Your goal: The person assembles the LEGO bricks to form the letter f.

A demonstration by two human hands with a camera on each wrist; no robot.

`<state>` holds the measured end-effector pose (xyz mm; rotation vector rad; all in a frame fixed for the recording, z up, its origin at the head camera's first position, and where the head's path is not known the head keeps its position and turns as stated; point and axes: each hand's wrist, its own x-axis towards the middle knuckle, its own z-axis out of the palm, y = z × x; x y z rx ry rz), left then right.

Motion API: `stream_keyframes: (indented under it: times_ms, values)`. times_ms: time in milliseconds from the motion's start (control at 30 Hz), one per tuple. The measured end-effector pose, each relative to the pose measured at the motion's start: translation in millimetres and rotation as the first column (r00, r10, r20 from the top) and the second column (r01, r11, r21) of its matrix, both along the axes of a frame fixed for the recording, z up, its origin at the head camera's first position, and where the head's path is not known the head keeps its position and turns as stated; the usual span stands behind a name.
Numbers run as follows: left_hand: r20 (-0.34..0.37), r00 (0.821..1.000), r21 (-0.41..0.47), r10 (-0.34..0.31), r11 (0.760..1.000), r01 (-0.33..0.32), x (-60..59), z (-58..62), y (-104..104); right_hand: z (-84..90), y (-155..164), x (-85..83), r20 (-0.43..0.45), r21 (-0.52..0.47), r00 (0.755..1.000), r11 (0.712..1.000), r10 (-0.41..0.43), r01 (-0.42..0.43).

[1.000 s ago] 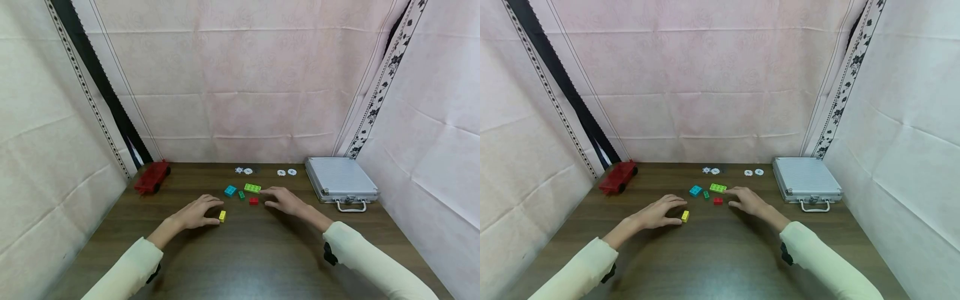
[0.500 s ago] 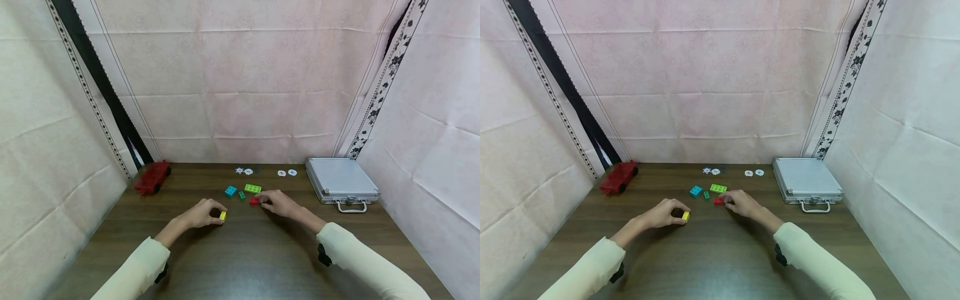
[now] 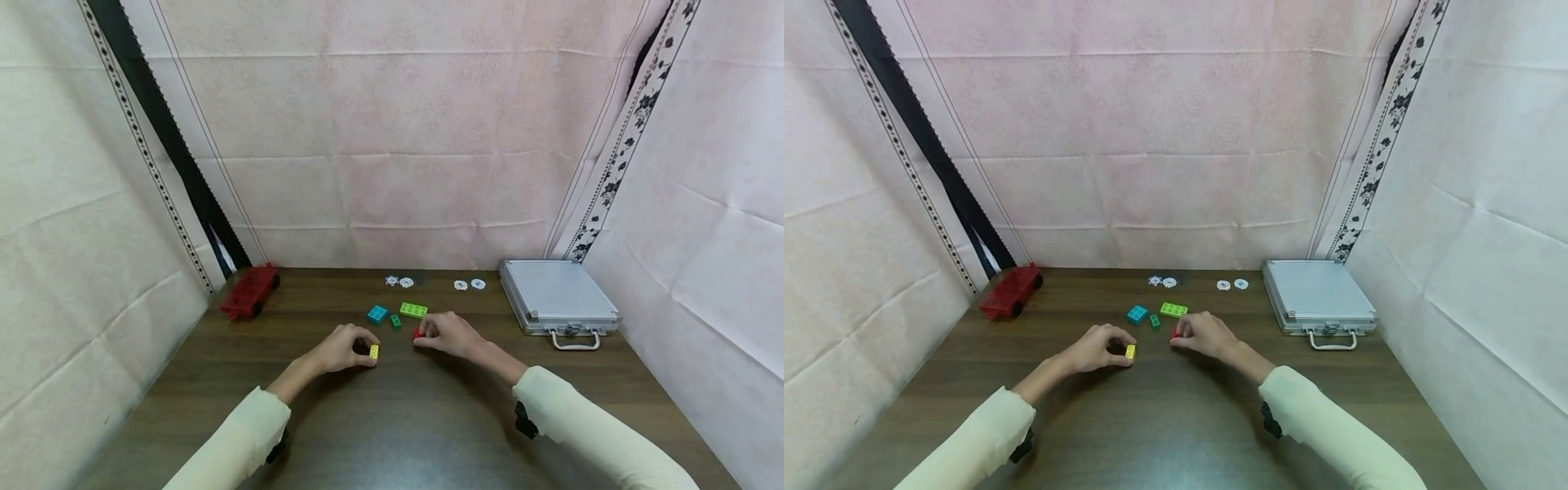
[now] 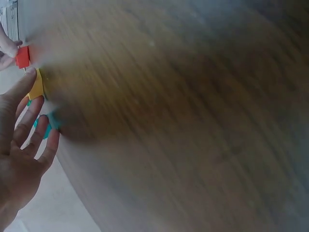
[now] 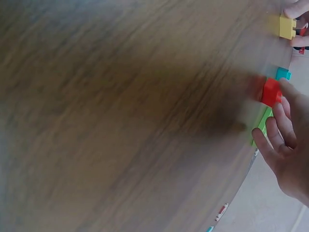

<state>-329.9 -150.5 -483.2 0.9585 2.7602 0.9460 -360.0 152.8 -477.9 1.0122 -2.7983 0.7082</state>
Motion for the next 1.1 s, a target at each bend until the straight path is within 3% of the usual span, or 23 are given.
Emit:
stream_keyframes:
  times_ms: [267, 433, 667, 900, 1100]
  values:
    - [0.022, 0.999, 0.028, 0.049, 0.998, -0.049, -4.1, -5.1, 6.4, -2.6, -0.2, -2.7, 0.057, -0.016, 0.993, 0.995, 0.1, -0.099]
    - [0.042, 0.995, 0.037, 0.091, 0.995, -0.093, -5.3, -5.9, 7.3, -4.5, -2.0, -3.7, 0.055, 0.009, 0.994, 0.995, 0.097, -0.097]
    - [0.045, 0.993, 0.055, 0.109, 0.992, -0.111, -6.7, -7.8, 7.4, -2.0, -14.9, 2.7, 0.064, -0.06, 0.989, 0.99, 0.131, -0.127]
    - [0.046, 0.993, 0.062, 0.113, 0.991, -0.116, -7.6, -8.7, 6.8, 4.3, -41.8, 13.4, 0.146, -0.18, 0.971, 0.97, 0.189, -0.161]
    - [0.063, 0.992, 0.071, 0.106, 0.991, -0.111, -7.7, -8.2, 6.6, 1.1, -58.3, 17.2, 0.182, -0.218, 0.962, 0.962, 0.204, -0.163]
